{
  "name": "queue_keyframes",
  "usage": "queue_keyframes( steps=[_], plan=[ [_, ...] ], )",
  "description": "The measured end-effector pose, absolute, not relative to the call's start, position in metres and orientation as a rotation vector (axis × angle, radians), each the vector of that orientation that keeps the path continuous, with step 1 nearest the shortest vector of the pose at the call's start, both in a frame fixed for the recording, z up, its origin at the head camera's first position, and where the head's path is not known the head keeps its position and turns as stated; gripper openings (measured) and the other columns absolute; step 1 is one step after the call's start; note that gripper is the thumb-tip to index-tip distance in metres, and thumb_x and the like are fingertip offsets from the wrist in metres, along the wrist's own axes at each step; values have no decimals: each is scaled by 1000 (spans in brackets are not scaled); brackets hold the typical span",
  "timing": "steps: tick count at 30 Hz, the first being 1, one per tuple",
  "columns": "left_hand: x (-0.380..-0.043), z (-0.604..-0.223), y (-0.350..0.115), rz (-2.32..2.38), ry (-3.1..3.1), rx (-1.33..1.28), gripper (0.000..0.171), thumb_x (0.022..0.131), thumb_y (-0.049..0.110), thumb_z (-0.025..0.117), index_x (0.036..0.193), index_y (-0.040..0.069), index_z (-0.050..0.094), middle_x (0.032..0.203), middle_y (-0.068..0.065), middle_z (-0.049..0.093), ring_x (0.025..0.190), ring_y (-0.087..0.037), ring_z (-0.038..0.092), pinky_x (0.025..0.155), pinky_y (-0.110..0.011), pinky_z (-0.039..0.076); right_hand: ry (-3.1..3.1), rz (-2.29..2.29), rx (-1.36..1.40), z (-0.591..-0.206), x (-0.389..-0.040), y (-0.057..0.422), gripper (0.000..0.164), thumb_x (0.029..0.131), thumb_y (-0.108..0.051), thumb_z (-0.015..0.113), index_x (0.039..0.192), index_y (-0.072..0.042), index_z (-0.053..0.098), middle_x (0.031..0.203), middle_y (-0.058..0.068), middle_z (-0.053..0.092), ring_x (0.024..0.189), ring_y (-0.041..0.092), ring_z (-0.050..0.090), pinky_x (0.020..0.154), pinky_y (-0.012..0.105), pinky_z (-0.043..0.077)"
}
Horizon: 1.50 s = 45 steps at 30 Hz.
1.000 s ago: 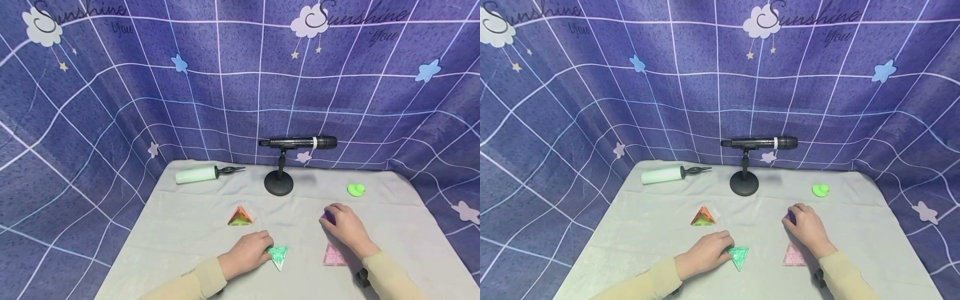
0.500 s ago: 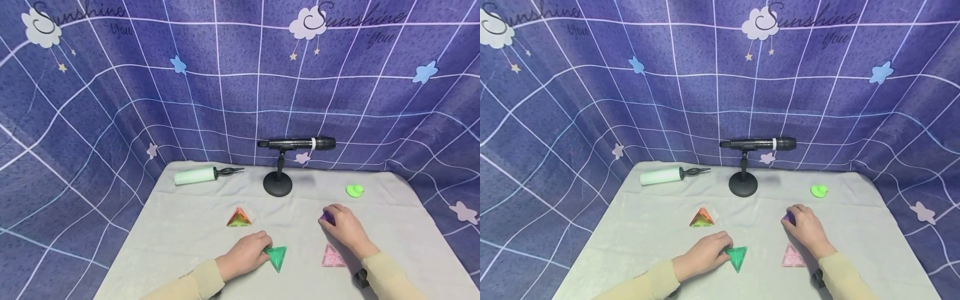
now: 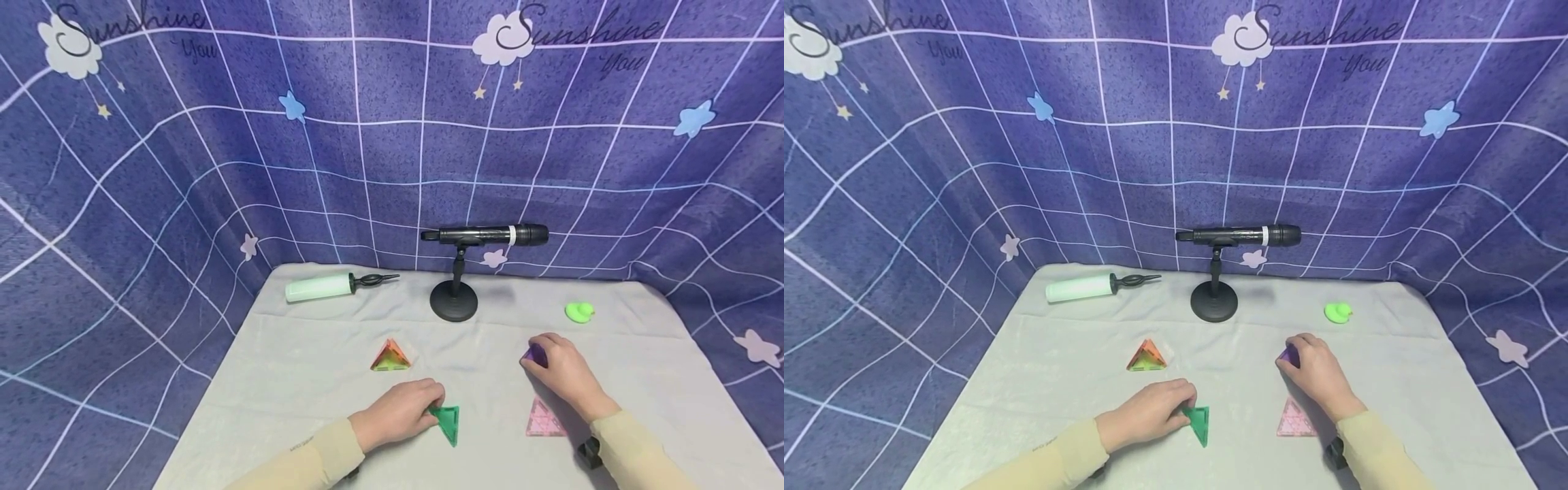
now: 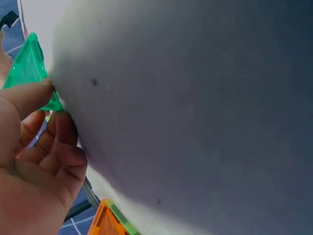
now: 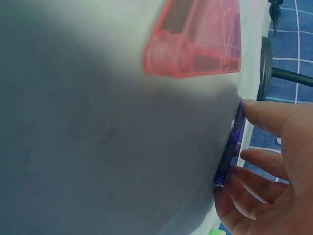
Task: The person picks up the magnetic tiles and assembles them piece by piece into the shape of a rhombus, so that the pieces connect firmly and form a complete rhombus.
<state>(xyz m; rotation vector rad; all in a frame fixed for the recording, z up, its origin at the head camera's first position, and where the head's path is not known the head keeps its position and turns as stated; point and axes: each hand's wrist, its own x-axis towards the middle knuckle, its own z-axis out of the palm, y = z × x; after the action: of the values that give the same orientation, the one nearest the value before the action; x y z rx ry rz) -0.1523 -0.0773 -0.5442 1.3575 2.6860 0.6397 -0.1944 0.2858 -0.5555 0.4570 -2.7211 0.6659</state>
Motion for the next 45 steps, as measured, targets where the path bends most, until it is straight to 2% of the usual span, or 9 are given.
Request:
queue_keyframes(
  steps=[7,15,25,45],
  plan=[
    [-156,-543,-78,637,2670,1406,28,89,8,79,92,18,54,82,12,47,71,-1,42,66,-16,37,-2731,675,443,-553,-193,286,46,82,-19,88,114,9,70,111,25,69,103,45,67,93,60,51],
    [-155,-544,-78,606,2657,1450,22,91,9,78,101,22,64,91,14,55,77,3,46,72,-12,40,-2744,682,420,-551,-192,285,48,82,-19,88,115,10,69,110,26,68,102,45,66,92,60,51],
    [-160,-541,-78,537,2646,1466,13,92,13,77,89,22,68,83,15,54,72,4,46,70,-13,41,-2781,690,349,-550,-191,286,52,82,-23,89,115,11,69,108,25,66,97,43,66,88,60,52],
    [-164,-534,-81,408,2615,1693,13,92,13,78,88,23,70,82,15,51,73,3,43,70,-13,40,-2799,679,391,-546,-193,282,52,82,-24,90,115,11,70,111,24,68,100,43,68,92,59,51]
  ],
)
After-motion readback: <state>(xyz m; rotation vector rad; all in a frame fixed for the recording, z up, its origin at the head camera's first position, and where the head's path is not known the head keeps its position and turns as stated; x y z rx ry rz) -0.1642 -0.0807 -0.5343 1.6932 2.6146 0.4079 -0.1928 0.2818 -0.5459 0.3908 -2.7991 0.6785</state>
